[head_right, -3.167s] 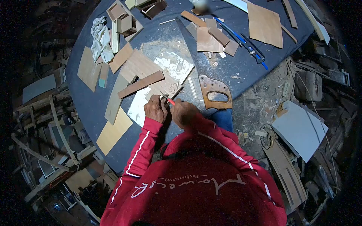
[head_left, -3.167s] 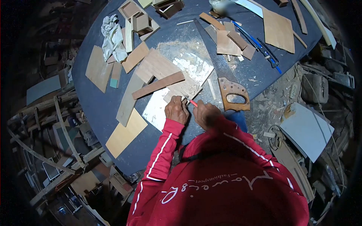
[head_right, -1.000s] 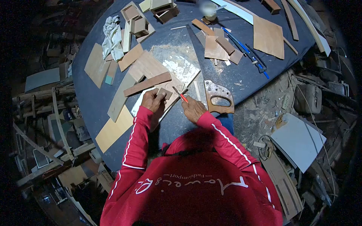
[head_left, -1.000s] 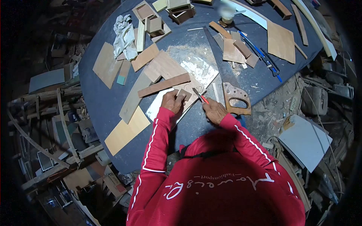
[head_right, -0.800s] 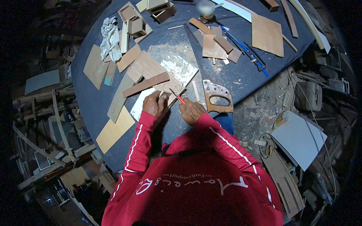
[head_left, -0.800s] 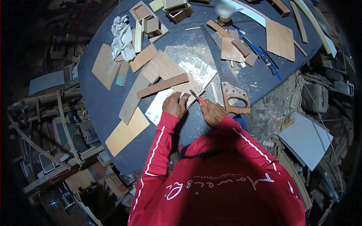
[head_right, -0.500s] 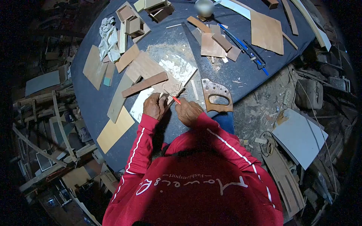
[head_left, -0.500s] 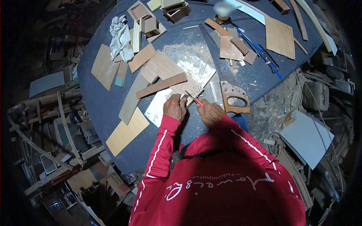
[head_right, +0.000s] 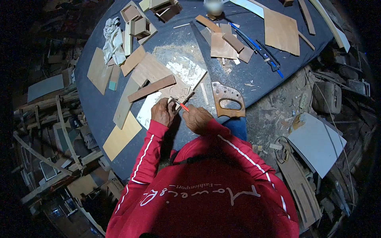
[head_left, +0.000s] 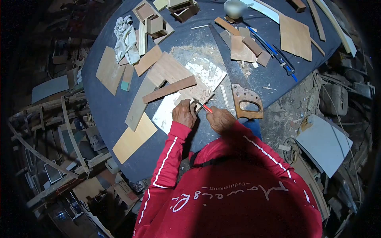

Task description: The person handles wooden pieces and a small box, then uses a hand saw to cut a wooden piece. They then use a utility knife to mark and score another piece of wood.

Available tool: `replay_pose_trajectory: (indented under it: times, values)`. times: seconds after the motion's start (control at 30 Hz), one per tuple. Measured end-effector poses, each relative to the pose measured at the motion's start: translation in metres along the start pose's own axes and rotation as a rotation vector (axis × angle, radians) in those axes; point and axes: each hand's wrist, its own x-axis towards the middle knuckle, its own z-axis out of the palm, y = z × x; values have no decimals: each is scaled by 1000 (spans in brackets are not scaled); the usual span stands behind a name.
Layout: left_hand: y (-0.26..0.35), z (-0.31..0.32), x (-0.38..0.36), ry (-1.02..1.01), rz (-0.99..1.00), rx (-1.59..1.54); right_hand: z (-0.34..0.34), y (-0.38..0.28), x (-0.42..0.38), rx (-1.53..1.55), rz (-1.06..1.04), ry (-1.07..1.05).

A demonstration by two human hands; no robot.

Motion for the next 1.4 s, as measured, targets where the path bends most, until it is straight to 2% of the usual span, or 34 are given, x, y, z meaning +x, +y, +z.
replay_pose_trajectory:
  times: [0.07,0.13,0.27,0.43,0.67,0.73,0.87,0.93,0.97,1.13,1.17,1.23,1.27,1.33,1.4]
  values:
    - [2,-1,0,-3,2,7,2,2,-1,35,17,-39]
    - [4,-2,0,-5,-18,-2,3,3,-2,130,-3,61]
    - [4,0,0,21,2,-5,11,5,-2,139,0,67]
    - [4,1,0,37,-15,-37,4,5,1,217,63,-66]
    - [2,0,0,16,-3,-33,-11,3,3,254,27,-89]
    - [3,1,0,41,33,-24,-17,1,5,228,41,-162]
    - [6,1,0,38,29,-35,-10,1,6,118,6,-120]
    - [9,1,-1,54,37,-18,-10,-1,10,-87,-99,-188]
    - [8,1,-3,51,34,-18,-11,-6,11,-84,-98,-191]
    - [8,1,-1,39,29,-14,-32,-31,23,171,380,-75]
    - [9,1,0,38,32,-15,-30,-28,19,170,382,-74]
    - [11,1,-2,55,40,2,-24,-22,8,-1,163,-186]
    - [10,2,-3,50,34,1,-20,-20,9,3,164,-192]
    - [7,4,-3,69,46,-1,-15,-13,18,-136,-43,-161]
    - [6,5,-3,49,35,10,14,-5,12,-133,2,-105]
